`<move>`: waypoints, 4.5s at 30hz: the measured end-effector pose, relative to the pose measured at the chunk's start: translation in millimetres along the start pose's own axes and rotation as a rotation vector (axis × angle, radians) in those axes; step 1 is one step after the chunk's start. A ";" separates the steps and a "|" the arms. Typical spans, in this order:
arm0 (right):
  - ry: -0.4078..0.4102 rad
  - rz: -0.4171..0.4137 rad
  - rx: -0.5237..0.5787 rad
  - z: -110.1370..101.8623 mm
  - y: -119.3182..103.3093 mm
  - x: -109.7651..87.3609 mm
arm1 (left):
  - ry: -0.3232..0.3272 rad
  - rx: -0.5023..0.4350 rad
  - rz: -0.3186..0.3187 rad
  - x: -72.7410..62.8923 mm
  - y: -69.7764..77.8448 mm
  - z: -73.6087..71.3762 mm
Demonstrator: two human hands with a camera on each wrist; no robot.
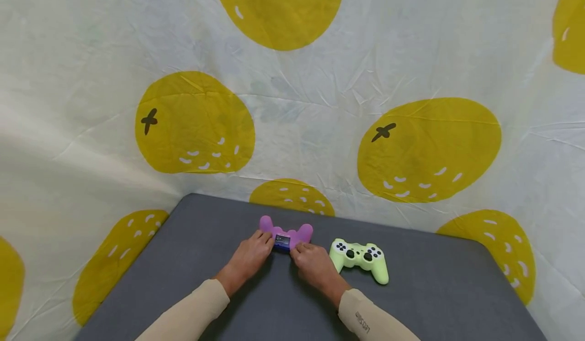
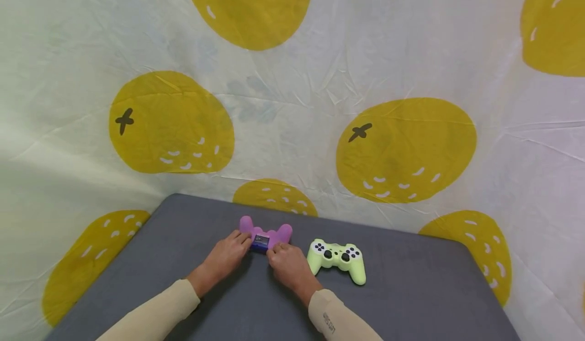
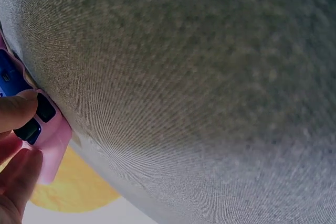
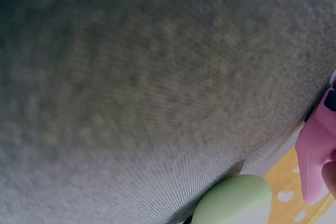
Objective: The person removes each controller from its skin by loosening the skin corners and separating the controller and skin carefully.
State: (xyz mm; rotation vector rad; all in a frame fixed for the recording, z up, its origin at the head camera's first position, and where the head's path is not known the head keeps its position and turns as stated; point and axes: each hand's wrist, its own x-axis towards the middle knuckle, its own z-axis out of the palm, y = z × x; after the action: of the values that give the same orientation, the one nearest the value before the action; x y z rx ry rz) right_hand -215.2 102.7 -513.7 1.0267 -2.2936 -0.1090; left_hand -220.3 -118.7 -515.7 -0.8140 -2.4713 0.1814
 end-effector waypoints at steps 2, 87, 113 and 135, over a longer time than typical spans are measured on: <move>0.013 0.008 0.020 0.2 1.4 -0.1 | 0.029 0.010 0.011 0.5 -1.1 0.6; -0.333 0.341 0.772 -18.4 36.9 24.3 | -0.159 -0.029 0.124 22.0 -29.3 -7.8; -0.093 0.446 0.699 -8.1 30.0 17.5 | -0.129 -0.036 0.116 27.0 -32.8 -5.5; -0.014 0.052 0.167 1.6 19.8 14.1 | 0.039 -0.012 0.163 14.2 -35.8 5.6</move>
State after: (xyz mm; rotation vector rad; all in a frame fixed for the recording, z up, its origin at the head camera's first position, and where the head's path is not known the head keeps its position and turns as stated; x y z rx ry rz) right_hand -236.2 106.4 -501.8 1.0501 -2.3723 0.0982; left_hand -251.2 -139.1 -504.1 -1.0156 -2.3718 0.2066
